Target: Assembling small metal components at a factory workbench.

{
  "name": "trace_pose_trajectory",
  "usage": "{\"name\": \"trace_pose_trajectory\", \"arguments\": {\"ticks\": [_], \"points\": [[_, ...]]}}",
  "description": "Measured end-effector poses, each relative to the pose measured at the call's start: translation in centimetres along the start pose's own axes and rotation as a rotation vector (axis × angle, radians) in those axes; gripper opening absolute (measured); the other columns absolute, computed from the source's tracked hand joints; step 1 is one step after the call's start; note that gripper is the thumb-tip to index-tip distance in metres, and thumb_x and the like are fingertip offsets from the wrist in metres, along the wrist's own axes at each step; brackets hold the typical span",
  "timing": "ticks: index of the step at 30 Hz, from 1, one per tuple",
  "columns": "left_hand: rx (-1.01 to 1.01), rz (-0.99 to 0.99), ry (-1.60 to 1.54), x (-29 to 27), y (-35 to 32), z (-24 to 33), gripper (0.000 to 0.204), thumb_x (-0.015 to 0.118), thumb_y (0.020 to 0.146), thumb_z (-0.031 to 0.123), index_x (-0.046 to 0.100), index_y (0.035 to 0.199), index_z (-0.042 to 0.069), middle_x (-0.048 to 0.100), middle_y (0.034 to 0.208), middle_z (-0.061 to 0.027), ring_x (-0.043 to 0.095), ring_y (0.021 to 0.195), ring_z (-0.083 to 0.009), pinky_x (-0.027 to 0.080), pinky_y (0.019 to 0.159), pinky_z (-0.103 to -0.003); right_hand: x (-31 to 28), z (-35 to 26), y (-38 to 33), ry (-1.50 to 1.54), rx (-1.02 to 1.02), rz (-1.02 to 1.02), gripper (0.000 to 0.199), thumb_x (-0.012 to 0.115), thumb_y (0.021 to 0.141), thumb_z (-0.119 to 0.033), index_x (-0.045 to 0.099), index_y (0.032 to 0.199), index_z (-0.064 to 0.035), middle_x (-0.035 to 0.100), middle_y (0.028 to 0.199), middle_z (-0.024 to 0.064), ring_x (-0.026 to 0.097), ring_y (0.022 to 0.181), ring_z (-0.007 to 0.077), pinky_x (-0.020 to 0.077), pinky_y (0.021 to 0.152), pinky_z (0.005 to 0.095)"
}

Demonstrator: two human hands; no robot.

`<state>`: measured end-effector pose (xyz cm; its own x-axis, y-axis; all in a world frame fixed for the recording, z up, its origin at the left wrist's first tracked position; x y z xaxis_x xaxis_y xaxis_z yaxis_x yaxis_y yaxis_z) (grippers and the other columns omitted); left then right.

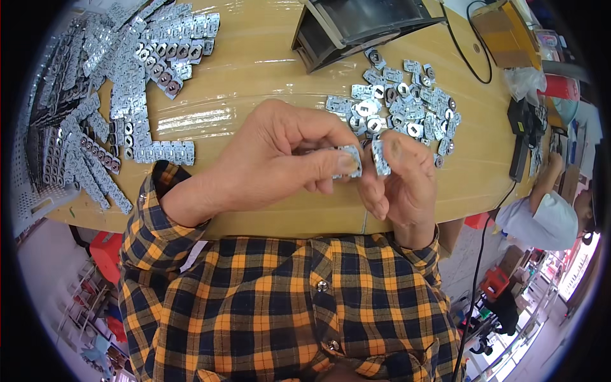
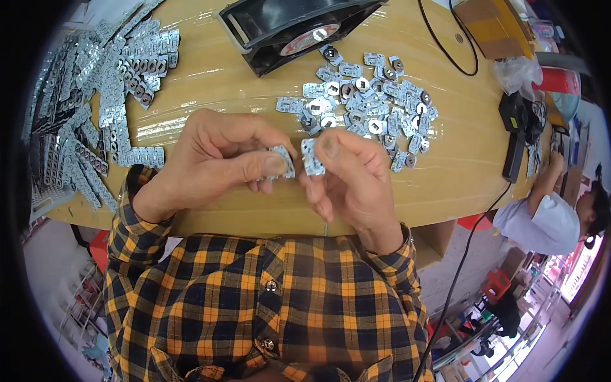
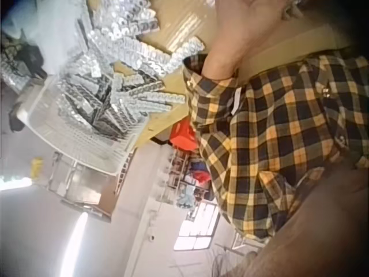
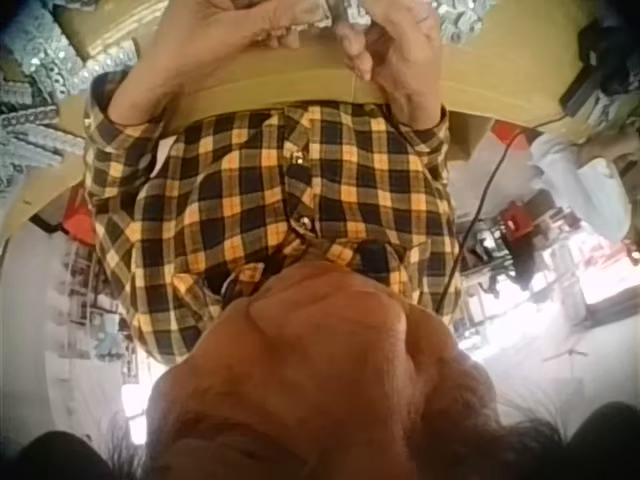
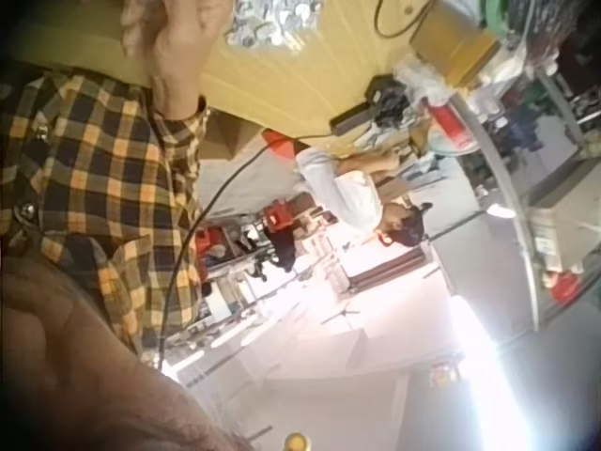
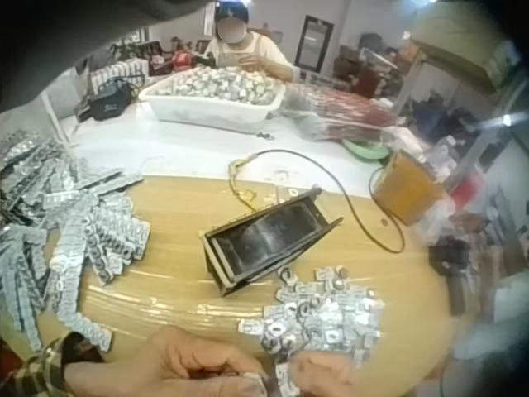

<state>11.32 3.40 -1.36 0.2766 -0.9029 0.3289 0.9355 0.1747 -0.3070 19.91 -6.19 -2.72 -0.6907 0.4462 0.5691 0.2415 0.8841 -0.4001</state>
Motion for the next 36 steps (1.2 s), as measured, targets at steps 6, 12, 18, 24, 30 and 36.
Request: {"name": "trace_pose_trajectory", "arguments": {"ticks": [6,12,18,24,30,36], "points": [[0.623,0.194,0.666,0.3,-0.7,3.5,0.024,0.068,0.083,-0.001,0.068,0.107,0.001,0.070,0.088,-0.0089,0.069,0.074,-0.0222,0.051,0.060,-0.027,-0.8,-1.7,-0.6,-0.430,-0.272,0.231,0.024,0.052,0.101,-0.018,0.060,0.087,0.0011,0.060,0.063,0.0049,0.052,0.048,0.0061,0.0397,0.044,0.0197],[0.841,0.269,0.851,1.0,-2.3,4.7,0.029,0.066,0.076,-0.010,0.067,0.104,-0.002,0.066,0.076,-0.0114,0.062,0.058,-0.0240,0.047,0.051,-0.030,-0.5,-2.6,-1.0,-0.698,-0.406,0.272,0.020,0.054,0.099,-0.013,0.061,0.087,0.0023,0.060,0.064,0.0024,0.052,0.049,0.0040,0.0392,0.045,0.0186],[0.924,0.316,0.840,1.0,-2.2,4.5,0.033,0.066,0.069,-0.012,0.066,0.102,-0.005,0.064,0.072,-0.0115,0.061,0.055,-0.0234,0.044,0.046,-0.031,-0.2,-3.0,-0.9,-0.820,-0.429,0.246,0.020,0.055,0.098,-0.012,0.061,0.085,0.0025,0.059,0.064,0.0015,0.053,0.049,0.0037,0.0394,0.044,0.0189],[0.935,0.336,0.836,0.9,-2.2,4.4,0.030,0.067,0.071,-0.012,0.067,0.100,-0.003,0.064,0.072,-0.0116,0.061,0.055,-0.0239,0.044,0.047,-0.031,-0.4,-2.7,-0.9,-0.745,-0.402,0.260,0.020,0.054,0.098,-0.013,0.061,0.086,0.0019,0.059,0.064,0.0012,0.053,0.049,0.0037,0.0390,0.044,0.0188],[0.865,0.369,0.817,0.8,-2.1,4.7,0.026,0.069,0.072,-0.010,0.067,0.097,-0.001,0.064,0.071,-0.0103,0.061,0.056,-0.0234,0.045,0.048,-0.030,-0.8,-2.6,-0.9,-0.672,-0.392,0.274,0.021,0.053,0.099,-0.014,0.061,0.087,0.0010,0.058,0.063,0.0008,0.050,0.048,0.0033,0.0372,0.043,0.0183],[0.861,0.387,0.822,0.9,-2.1,4.5,0.025,0.070,0.072,-0.009,0.066,0.095,-0.001,0.066,0.074,-0.0120,0.063,0.059,-0.0238,0.046,0.049,-0.030,-1.0,-2.4,-0.6,-0.611,-0.298,0.258,0.024,0.052,0.100,-0.016,0.060,0.084,-0.0006,0.058,0.062,0.0009,0.047,0.045,0.0025,0.0354,0.042,0.0183]]}}
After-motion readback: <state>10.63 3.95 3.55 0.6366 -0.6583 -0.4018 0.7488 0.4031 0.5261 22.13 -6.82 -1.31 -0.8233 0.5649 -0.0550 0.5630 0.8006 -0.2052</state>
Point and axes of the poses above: each hand's wrist, its own y-axis towards the middle knuckle, its own x-axis out of the palm, z = x × y, the point moved 9 cm from there along y, towards the middle knuckle
